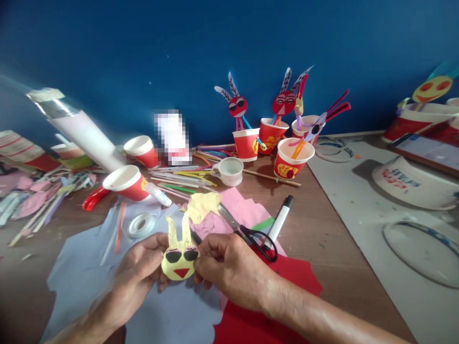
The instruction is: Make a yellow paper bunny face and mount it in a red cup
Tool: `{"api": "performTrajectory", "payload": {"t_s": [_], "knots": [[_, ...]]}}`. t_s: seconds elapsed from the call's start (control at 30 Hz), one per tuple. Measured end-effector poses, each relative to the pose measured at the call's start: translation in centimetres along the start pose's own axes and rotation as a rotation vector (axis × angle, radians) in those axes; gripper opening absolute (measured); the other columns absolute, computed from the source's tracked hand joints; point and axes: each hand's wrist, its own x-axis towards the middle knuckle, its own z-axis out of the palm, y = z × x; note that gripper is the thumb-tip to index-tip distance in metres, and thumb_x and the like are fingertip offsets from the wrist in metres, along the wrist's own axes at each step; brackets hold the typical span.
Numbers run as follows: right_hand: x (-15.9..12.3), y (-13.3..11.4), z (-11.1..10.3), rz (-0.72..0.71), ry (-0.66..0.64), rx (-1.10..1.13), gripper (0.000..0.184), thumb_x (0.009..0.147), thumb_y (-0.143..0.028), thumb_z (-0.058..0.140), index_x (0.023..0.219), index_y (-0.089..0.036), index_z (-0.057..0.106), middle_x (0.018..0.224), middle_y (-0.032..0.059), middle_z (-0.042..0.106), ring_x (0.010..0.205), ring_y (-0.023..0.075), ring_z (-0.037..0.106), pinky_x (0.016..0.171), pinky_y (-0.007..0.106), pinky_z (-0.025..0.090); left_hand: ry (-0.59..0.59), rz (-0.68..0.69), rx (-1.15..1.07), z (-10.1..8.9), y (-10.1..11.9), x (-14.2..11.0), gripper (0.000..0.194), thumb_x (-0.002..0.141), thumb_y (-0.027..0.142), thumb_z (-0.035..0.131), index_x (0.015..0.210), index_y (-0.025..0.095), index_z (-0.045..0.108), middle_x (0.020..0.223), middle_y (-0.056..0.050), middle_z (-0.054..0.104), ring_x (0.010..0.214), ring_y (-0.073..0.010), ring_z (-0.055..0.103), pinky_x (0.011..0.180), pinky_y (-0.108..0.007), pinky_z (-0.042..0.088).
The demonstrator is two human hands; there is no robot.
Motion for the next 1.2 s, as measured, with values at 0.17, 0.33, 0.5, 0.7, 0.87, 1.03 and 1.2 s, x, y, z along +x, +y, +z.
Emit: {"api": "performTrajectory", "payload": {"t_s": [0.17, 0.33, 0.5, 0.7, 0.87, 1.03, 1.2], "knots": [[0.1, 0.3, 0.2, -0.005, -0.007, 0.032, 0.013, 0.079, -0.013, 0.053, 0.066, -0.016, 0.054, 0.062, -0.0027, 0.060, 0.054, 0.0066, 0.051, 0.051, 0.016, 0.040, 0.035, -0.050, 0.047, 0.2, -0.1, -0.3, 0.035, 0.070, 0.043, 0.074, 0.087, 0.017, 0.057, 0.065, 0.001, 0.057, 0.056, -0.0080, 0.047, 0.051, -0.018, 0.036], [0.3, 0.6, 0.1, -0.014, -0.016, 0.060, 0.014, 0.081, -0.015, 0.053, 0.067, -0.017, 0.053, 0.062, -0.0025, 0.060, 0.054, 0.0065, 0.050, 0.050, 0.016, 0.039, 0.006, -0.034, 0.099, 0.1, -0.2, -0.3, 0.030, 0.076, 0.043, 0.069, 0.079, 0.017, 0.055, 0.060, 0.003, 0.052, 0.052, -0.0062, 0.043, 0.050, -0.018, 0.033], [0.3, 0.6, -0.4, -0.029, -0.026, 0.048, 0.016, 0.084, -0.026, 0.056, 0.073, -0.016, 0.056, 0.064, -0.0018, 0.058, 0.053, 0.0066, 0.048, 0.048, 0.017, 0.036, 0.004, -0.060, 0.050, 0.0, -0.1, 0.0, 0.031, 0.074, 0.043, 0.071, 0.075, 0.017, 0.053, 0.057, 0.005, 0.049, 0.048, -0.0061, 0.043, 0.047, -0.018, 0.035], [0.3, -0.2, -1.1, -0.108, 0.041, 0.005, 0.038, 0.089, -0.048, 0.050, 0.071, -0.015, 0.057, 0.062, -0.0007, 0.055, 0.049, 0.0065, 0.042, 0.045, 0.019, 0.031, -0.026, -0.090, 0.037, 0.2, -0.2, -0.2, 0.029, 0.074, 0.041, 0.071, 0.073, 0.017, 0.054, 0.053, 0.006, 0.048, 0.046, -0.0059, 0.042, 0.046, -0.018, 0.036], [0.3, 0.0, -0.9, -0.100, 0.037, 0.028, 0.035, 0.085, -0.046, 0.053, 0.071, -0.015, 0.058, 0.064, 0.0008, 0.057, 0.054, 0.0089, 0.045, 0.050, 0.021, 0.035, -0.050, -0.096, 0.079, 0.2, -0.7, -0.4, 0.028, 0.076, 0.040, 0.070, 0.075, 0.017, 0.055, 0.053, 0.005, 0.051, 0.046, -0.0062, 0.044, 0.048, -0.018, 0.038], [0.4, 0.1, -0.7, -0.050, 0.055, 0.031, 0.019, 0.083, -0.033, 0.056, 0.072, -0.017, 0.057, 0.064, -0.0020, 0.054, 0.056, 0.0087, 0.045, 0.053, 0.021, 0.037, -0.093, -0.112, 0.077, 0.4, -0.8, -0.4, 0.023, 0.079, 0.037, 0.067, 0.079, 0.017, 0.057, 0.053, 0.004, 0.054, 0.047, -0.0067, 0.046, 0.049, -0.019, 0.039], [0.4, 0.0, -0.6, -0.059, 0.091, 0.032, 0.018, 0.081, -0.027, 0.058, 0.067, -0.017, 0.055, 0.063, -0.0028, 0.056, 0.054, 0.0078, 0.045, 0.051, 0.020, 0.036, -0.118, -0.112, 0.080, 0.6, -0.6, -0.4, 0.024, 0.078, 0.038, 0.068, 0.080, 0.016, 0.057, 0.060, 0.001, 0.059, 0.047, -0.0067, 0.048, 0.049, -0.020, 0.040]]}}
